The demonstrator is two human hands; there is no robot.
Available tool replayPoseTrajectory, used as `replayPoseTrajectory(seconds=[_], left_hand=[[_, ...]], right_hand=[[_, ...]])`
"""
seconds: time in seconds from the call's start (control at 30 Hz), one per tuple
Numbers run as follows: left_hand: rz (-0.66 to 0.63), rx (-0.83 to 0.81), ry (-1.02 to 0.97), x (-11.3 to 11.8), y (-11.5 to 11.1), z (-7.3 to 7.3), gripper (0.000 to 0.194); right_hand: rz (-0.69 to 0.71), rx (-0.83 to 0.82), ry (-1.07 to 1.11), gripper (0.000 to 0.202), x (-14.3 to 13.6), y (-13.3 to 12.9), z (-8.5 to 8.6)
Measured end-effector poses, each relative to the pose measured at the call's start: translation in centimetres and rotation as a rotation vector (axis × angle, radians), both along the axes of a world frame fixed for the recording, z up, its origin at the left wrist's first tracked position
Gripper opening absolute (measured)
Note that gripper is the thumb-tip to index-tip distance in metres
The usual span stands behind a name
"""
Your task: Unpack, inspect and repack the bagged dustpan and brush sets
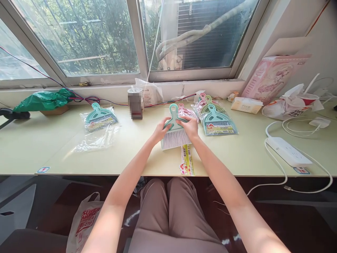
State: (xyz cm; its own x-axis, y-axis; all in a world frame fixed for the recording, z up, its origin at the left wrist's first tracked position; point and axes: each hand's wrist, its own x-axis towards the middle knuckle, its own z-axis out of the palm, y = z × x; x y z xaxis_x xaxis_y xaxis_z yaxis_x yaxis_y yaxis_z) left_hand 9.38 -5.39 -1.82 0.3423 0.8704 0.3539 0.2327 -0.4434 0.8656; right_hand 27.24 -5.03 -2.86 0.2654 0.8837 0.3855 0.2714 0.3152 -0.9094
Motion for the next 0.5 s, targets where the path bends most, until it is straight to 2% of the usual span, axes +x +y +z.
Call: replayPoseTrajectory(seconds=[0.17, 0.27, 0.33, 0.4, 0.5], left_hand=[[0.004, -0.046, -0.090, -0.9, 1.1, 0.0, 0.039], [0.138, -0.083, -0.198, -2.4, 2.6, -0.5, 0.044], [0.255, -0.099, -0.294, -3.5, 3.8, -1.0, 0.046], [0.341, -0.125, -0.379, -4.5, 4.8, -1.6, 0.045], [0.408, -0.192, -0.453, -5.5, 5.6, -2.2, 0.044]], right_hand=[[0.023, 0.150, -0.054, 0.041, -0.1, -0.5, 0.5], [-0.135, 0.215, -0.046, 0.051, 1.0, -0.2, 0.6], [-0.216, 0.186, -0.002, 0.044, 2.1, 0.3, 0.4], [-0.194, 0.141, 0.043, 0.036, 2.9, 0.9, 0.1], [-0.057, 0.085, 0.090, 0.032, 3.2, 1.5, -0.5]])
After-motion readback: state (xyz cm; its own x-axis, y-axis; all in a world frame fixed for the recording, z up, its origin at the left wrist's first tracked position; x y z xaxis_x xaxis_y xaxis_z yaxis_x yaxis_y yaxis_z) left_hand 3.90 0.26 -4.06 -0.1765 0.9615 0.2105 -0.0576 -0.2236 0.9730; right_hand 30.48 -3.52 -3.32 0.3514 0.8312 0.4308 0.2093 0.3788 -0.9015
